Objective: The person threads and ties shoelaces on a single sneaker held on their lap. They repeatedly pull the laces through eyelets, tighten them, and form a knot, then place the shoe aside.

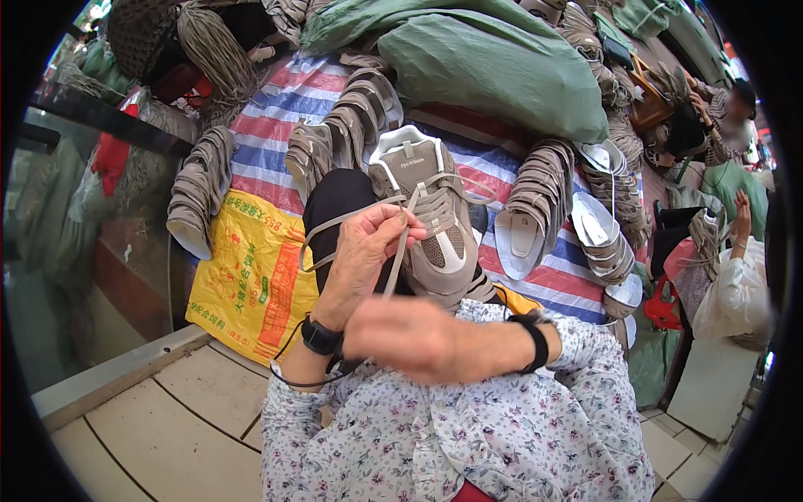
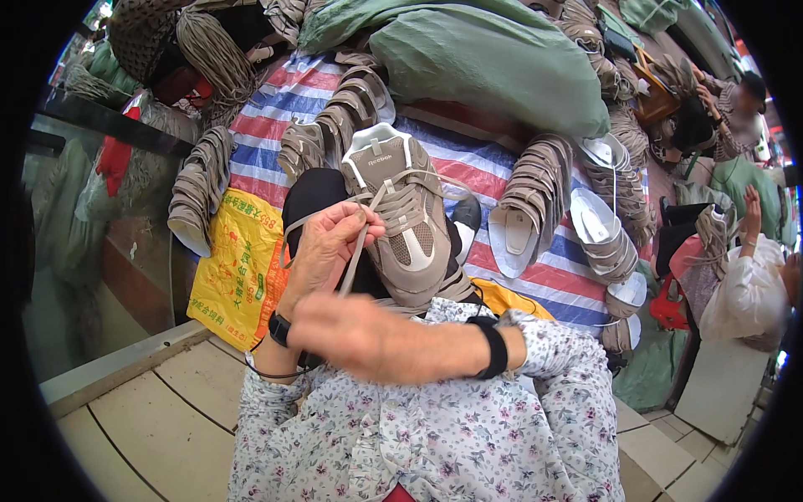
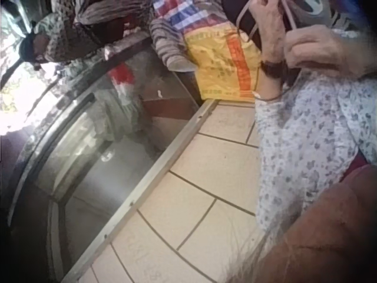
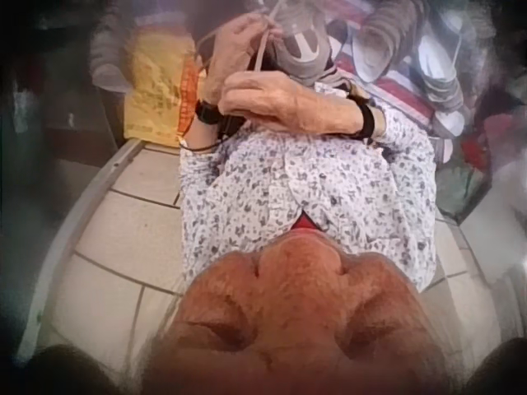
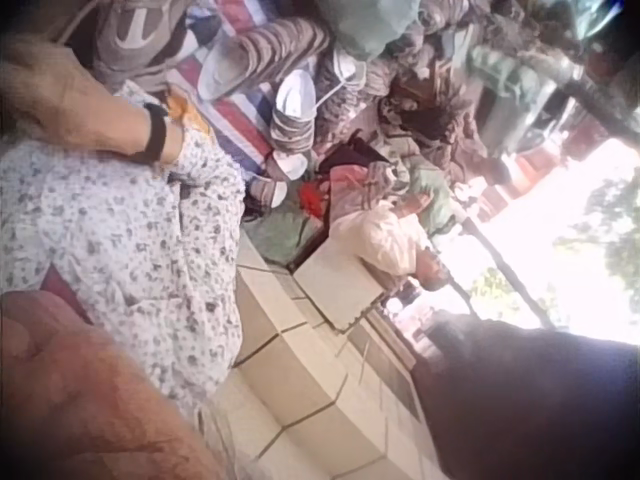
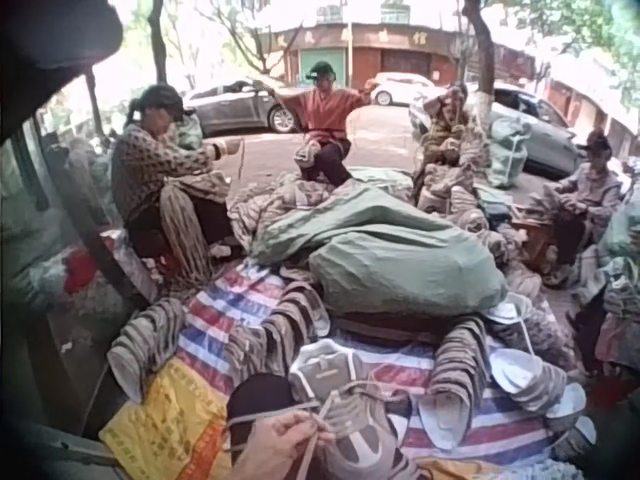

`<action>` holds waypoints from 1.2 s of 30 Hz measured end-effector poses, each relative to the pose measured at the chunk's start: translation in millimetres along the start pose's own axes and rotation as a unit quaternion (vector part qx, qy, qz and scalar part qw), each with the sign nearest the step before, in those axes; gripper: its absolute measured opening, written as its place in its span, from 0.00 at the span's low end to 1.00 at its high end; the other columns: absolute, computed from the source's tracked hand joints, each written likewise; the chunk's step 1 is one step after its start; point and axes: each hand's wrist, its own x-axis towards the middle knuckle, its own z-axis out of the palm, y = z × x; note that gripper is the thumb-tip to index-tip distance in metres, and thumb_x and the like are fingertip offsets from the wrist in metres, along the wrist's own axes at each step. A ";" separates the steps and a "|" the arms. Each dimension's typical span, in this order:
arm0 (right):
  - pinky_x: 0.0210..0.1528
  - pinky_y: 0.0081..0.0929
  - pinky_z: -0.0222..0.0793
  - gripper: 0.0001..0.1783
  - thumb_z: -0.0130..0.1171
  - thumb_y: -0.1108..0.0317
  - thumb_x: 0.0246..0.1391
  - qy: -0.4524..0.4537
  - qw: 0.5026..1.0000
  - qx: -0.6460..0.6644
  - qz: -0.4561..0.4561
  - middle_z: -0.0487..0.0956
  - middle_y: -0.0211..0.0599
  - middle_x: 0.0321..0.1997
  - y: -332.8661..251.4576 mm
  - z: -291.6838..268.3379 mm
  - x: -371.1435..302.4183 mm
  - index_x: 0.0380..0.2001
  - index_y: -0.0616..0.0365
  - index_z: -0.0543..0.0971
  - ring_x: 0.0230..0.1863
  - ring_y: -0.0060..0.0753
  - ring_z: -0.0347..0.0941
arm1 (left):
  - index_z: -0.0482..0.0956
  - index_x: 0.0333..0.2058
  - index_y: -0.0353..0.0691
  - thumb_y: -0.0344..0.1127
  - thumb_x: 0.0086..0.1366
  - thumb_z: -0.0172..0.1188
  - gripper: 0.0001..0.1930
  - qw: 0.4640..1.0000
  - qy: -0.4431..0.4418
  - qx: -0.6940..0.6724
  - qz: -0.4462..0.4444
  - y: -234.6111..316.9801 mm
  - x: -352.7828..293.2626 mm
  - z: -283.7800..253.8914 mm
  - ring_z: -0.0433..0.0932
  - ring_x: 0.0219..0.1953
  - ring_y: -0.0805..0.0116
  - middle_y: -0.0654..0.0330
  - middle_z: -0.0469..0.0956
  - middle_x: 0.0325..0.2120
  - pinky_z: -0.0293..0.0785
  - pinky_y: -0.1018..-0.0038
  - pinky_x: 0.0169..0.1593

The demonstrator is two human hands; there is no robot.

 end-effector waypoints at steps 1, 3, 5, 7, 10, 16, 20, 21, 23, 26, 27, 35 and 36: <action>0.41 0.36 0.72 0.19 0.60 0.83 0.37 0.031 0.999 -0.033 0.015 0.72 0.45 0.36 7.5 -14.3 -4.3 0.38 0.63 0.73 0.41 0.47 0.73 | 0.78 0.40 0.31 0.35 0.71 0.54 0.11 0.999 0.025 0.030 0.001 2.3 -0.5 1.8 0.81 0.38 0.74 0.59 0.80 0.36 0.77 0.81 0.45; 0.35 0.34 0.73 0.14 0.62 0.83 0.47 0.135 0.974 -0.161 0.089 0.77 0.40 0.33 22.9 -39.3 -14.2 0.39 0.62 0.78 0.33 0.42 0.76 | 0.79 0.36 0.31 0.34 0.70 0.54 0.11 0.990 0.025 0.130 0.058 14.2 -11.6 1.1 0.80 0.35 0.77 0.59 0.80 0.32 0.76 0.82 0.41; 0.33 0.36 0.72 0.17 0.61 0.80 0.48 0.141 0.958 -0.217 0.123 0.75 0.41 0.33 43.5 -53.6 -20.5 0.44 0.61 0.77 0.34 0.45 0.76 | 0.77 0.33 0.33 0.32 0.69 0.55 0.08 0.988 0.045 0.139 0.058 26.6 -34.8 7.9 0.77 0.31 0.78 0.60 0.79 0.30 0.72 0.83 0.37; 0.33 0.38 0.72 0.18 0.61 0.76 0.49 0.100 0.944 -0.256 0.180 0.74 0.41 0.33 57.5 -55.3 -26.1 0.46 0.59 0.76 0.34 0.47 0.76 | 0.77 0.31 0.33 0.31 0.69 0.54 0.09 0.992 -0.009 0.126 0.023 43.4 -55.8 13.3 0.77 0.31 0.77 0.58 0.79 0.30 0.72 0.82 0.37; 0.32 0.38 0.72 0.14 0.60 0.76 0.48 0.024 0.951 -0.283 0.123 0.73 0.41 0.30 70.3 -50.2 -24.2 0.41 0.62 0.74 0.34 0.45 0.77 | 0.77 0.30 0.33 0.31 0.68 0.53 0.09 0.985 -0.043 0.157 0.057 56.8 -65.7 19.1 0.78 0.30 0.75 0.57 0.79 0.30 0.73 0.82 0.36; 0.31 0.38 0.70 0.08 0.59 0.75 0.49 0.039 0.999 0.024 -0.014 0.70 0.38 0.28 11.7 -30.8 -15.5 0.33 0.62 0.73 0.29 0.43 0.72 | 0.82 0.38 0.34 0.37 0.69 0.59 0.11 0.958 0.177 0.218 0.059 52.4 -22.9 -11.8 0.80 0.30 0.78 0.62 0.81 0.30 0.74 0.86 0.36; 0.33 0.38 0.67 0.07 0.59 0.74 0.52 0.006 0.980 0.181 -0.077 0.69 0.41 0.29 -31.1 -18.8 -5.4 0.33 0.63 0.72 0.33 0.43 0.69 | 0.83 0.40 0.33 0.38 0.68 0.61 0.13 0.967 0.124 0.215 0.054 19.6 9.7 -16.3 0.79 0.27 0.82 0.65 0.81 0.27 0.73 0.89 0.31; 0.33 0.38 0.67 0.07 0.59 0.73 0.53 0.001 0.979 0.187 -0.082 0.69 0.41 0.29 -37.0 -17.9 -3.7 0.33 0.63 0.72 0.34 0.43 0.68 | 0.83 0.40 0.33 0.38 0.68 0.61 0.13 0.967 0.115 0.219 0.055 12.6 14.7 -15.6 0.79 0.26 0.82 0.65 0.81 0.26 0.73 0.88 0.31; 0.33 0.38 0.66 0.07 0.58 0.73 0.54 -0.017 0.975 0.203 -0.084 0.68 0.42 0.29 -44.1 -16.4 -1.3 0.33 0.64 0.71 0.35 0.43 0.67 | 0.83 0.39 0.33 0.38 0.68 0.61 0.13 0.968 0.097 0.226 0.057 1.8 21.9 -13.8 0.78 0.26 0.82 0.65 0.81 0.25 0.74 0.88 0.31; 0.32 0.40 0.64 0.08 0.58 0.72 0.55 -0.026 0.970 0.224 -0.095 0.67 0.43 0.28 -45.2 -15.0 0.4 0.31 0.65 0.70 0.33 0.46 0.67 | 0.84 0.36 0.33 0.38 0.68 0.61 0.12 0.963 0.098 0.241 0.064 -5.9 27.8 -11.8 0.76 0.24 0.81 0.65 0.81 0.25 0.73 0.87 0.30; 0.32 0.40 0.64 0.08 0.58 0.72 0.55 -0.027 0.966 0.238 -0.094 0.67 0.44 0.28 -45.2 -14.2 0.4 0.31 0.65 0.70 0.33 0.46 0.67 | 0.84 0.36 0.33 0.38 0.68 0.61 0.12 0.960 0.100 0.254 0.066 -6.4 28.9 -11.5 0.76 0.23 0.81 0.65 0.81 0.25 0.73 0.87 0.29; 0.31 0.41 0.62 0.09 0.58 0.74 0.54 -0.032 0.963 0.250 -0.093 0.65 0.44 0.25 -51.0 -6.6 -5.7 0.26 0.65 0.68 0.30 0.47 0.66 | 0.83 0.28 0.30 0.37 0.63 0.64 0.13 0.928 0.113 0.341 0.093 -4.1 36.7 -8.1 0.73 0.19 0.82 0.65 0.78 0.18 0.69 0.84 0.24; 0.30 0.41 0.62 0.09 0.58 0.74 0.54 -0.028 0.962 0.256 -0.090 0.65 0.44 0.25 -51.3 -6.5 -6.4 0.26 0.65 0.68 0.30 0.47 0.66 | 0.83 0.28 0.30 0.37 0.63 0.64 0.13 0.927 0.115 0.345 0.096 -3.9 38.1 -7.4 0.73 0.19 0.82 0.65 0.78 0.17 0.69 0.84 0.24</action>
